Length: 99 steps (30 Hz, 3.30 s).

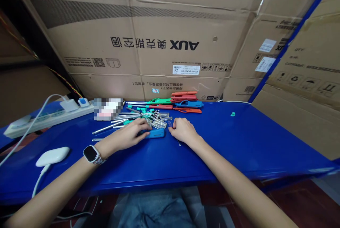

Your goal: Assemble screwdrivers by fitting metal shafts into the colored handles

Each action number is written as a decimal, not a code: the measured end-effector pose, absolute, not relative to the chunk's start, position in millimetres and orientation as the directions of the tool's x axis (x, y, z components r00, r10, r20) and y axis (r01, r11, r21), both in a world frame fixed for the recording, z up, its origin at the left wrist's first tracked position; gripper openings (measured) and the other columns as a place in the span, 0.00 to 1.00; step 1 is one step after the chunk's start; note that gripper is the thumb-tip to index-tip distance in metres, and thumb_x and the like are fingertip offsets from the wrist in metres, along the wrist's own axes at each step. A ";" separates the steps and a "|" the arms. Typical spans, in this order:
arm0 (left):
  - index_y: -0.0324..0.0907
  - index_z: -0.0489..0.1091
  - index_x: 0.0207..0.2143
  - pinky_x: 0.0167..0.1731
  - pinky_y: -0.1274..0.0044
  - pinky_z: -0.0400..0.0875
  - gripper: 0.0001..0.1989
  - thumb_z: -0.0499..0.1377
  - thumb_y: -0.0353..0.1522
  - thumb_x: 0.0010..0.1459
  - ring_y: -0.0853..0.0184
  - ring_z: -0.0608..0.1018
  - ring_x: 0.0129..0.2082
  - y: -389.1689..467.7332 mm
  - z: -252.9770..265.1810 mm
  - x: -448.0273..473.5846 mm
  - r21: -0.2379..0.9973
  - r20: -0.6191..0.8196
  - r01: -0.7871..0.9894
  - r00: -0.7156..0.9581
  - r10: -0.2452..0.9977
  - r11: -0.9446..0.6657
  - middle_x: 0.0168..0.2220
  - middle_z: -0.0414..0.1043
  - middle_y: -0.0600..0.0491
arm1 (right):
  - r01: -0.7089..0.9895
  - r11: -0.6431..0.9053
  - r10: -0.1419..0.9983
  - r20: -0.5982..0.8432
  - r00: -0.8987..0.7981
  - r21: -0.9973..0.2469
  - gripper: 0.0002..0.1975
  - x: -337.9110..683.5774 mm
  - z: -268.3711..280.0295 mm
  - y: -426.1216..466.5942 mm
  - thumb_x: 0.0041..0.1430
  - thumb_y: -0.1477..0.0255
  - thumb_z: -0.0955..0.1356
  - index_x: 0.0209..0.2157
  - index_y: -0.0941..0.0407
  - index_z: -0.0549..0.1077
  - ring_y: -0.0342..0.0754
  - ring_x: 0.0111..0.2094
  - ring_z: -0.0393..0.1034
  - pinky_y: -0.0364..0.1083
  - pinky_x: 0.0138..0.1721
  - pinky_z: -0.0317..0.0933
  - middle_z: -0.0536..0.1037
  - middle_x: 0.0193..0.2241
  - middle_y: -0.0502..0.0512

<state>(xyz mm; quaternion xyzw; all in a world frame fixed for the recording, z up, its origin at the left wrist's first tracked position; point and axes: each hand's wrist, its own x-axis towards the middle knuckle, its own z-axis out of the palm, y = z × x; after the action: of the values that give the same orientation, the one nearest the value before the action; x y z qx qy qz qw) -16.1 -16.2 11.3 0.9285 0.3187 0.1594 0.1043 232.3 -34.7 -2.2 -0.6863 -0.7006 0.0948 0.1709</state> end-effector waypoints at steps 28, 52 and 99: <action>0.43 0.75 0.44 0.47 0.69 0.69 0.16 0.61 0.43 0.59 0.57 0.74 0.46 -17.6 -3.4 3.0 0.538 0.272 0.464 0.694 0.666 -0.703 0.43 0.71 0.48 | 0.201 0.413 0.910 0.396 -0.120 -0.888 0.14 192.8 7.4 -35.2 0.54 0.62 0.70 0.36 0.52 0.65 0.43 0.22 0.69 0.44 0.26 0.68 0.74 0.26 0.48; 0.43 0.75 0.47 0.50 0.66 0.68 0.16 0.61 0.41 0.60 0.57 0.74 0.47 -17.5 -6.5 0.9 0.543 0.243 0.476 0.699 0.672 -0.692 0.46 0.70 0.46 | 0.062 0.360 0.911 0.336 -0.240 -0.931 0.19 197.8 18.6 -29.5 0.51 0.55 0.74 0.28 0.57 0.74 0.43 0.20 0.70 0.44 0.24 0.67 0.79 0.24 0.52; 0.42 0.79 0.37 0.44 0.72 0.70 0.13 0.59 0.40 0.62 0.65 0.75 0.44 -3.0 46.7 27.4 0.737 0.581 0.041 0.472 0.663 -0.675 0.42 0.73 0.48 | 0.126 0.444 0.873 0.397 -0.282 -0.887 0.18 200.3 26.2 -38.7 0.58 0.56 0.69 0.38 0.57 0.74 0.43 0.24 0.69 0.42 0.21 0.63 0.80 0.33 0.55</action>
<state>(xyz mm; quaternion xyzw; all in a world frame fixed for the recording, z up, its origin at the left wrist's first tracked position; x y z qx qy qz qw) 27.4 -3.0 46.7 0.7892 0.2230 0.4631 0.3361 200.3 -38.7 26.2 -0.3567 -0.7002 0.3885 0.4812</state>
